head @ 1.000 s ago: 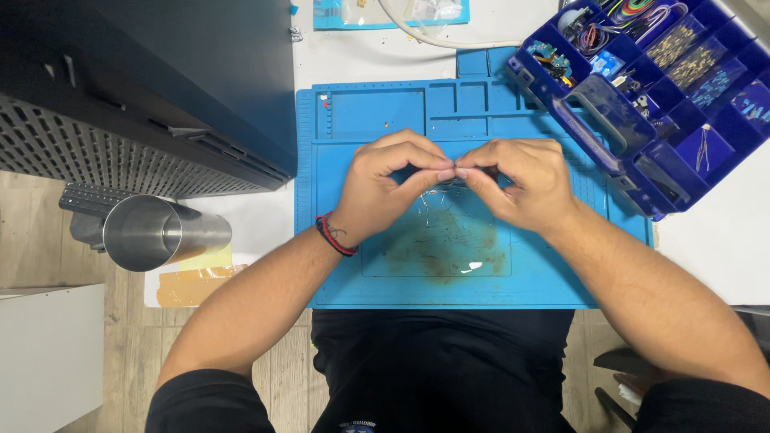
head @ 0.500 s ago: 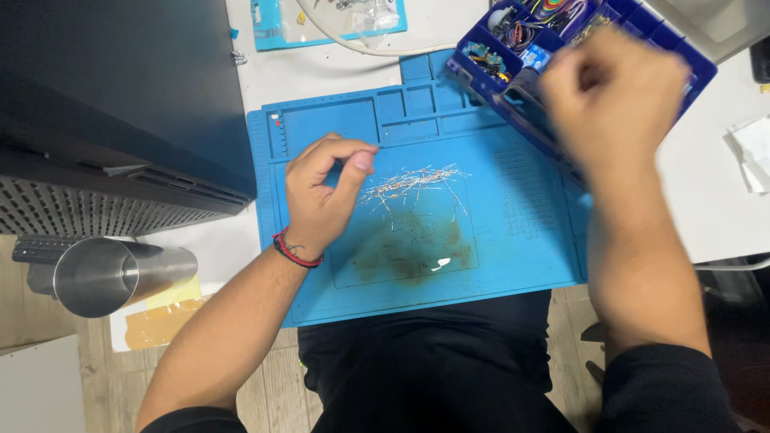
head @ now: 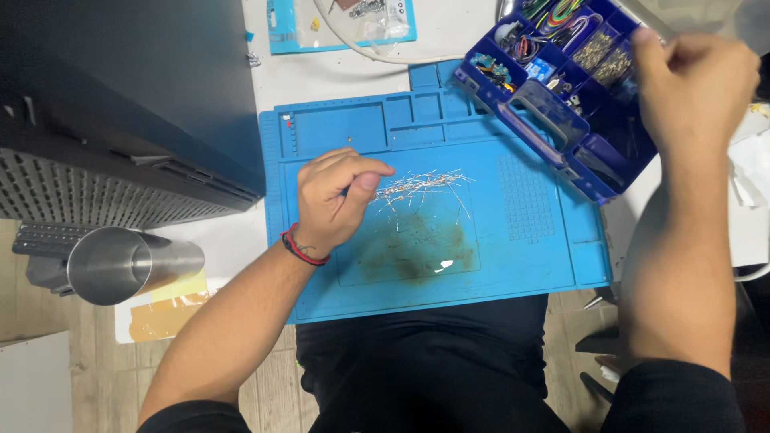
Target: The person repeatedly picks up small metal wire pieces from a blue work mat and twists them together by hand. The person places the twisted wire back onto the mat and continues the process with additional pieces.
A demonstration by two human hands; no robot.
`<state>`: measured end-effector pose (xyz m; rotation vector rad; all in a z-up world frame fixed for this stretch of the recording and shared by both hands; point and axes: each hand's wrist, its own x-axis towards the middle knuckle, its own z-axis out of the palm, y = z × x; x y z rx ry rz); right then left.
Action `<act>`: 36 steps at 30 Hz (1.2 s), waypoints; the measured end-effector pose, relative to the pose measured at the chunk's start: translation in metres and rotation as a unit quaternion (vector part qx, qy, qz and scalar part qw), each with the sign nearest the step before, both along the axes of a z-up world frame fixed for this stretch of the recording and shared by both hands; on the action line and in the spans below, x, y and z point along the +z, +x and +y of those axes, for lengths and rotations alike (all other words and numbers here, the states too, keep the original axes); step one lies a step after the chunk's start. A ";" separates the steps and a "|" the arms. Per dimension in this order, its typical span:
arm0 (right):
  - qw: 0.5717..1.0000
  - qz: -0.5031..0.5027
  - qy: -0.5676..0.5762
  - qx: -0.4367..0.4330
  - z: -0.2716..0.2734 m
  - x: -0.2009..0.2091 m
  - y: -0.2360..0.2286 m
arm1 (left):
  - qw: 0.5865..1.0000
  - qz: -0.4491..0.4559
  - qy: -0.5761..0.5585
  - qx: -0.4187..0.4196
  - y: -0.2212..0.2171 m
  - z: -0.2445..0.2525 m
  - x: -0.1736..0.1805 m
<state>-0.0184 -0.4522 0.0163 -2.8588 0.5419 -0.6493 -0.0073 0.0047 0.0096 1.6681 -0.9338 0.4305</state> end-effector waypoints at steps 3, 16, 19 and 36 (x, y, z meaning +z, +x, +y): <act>0.988 -0.059 0.138 0.040 0.021 0.004 -0.042 | 0.994 -0.098 0.038 -0.002 0.004 0.007 0.000; 0.946 -0.185 0.222 0.149 0.022 -0.062 -0.191 | 0.897 -0.410 0.149 0.071 -0.072 0.042 0.082; 0.929 -0.252 0.219 0.161 0.042 -0.059 -0.205 | 0.923 -0.325 0.168 0.121 -0.104 0.063 0.058; 0.896 0.049 0.033 0.440 0.156 0.035 -0.118 | 0.914 -0.141 0.329 0.192 -0.115 0.062 0.029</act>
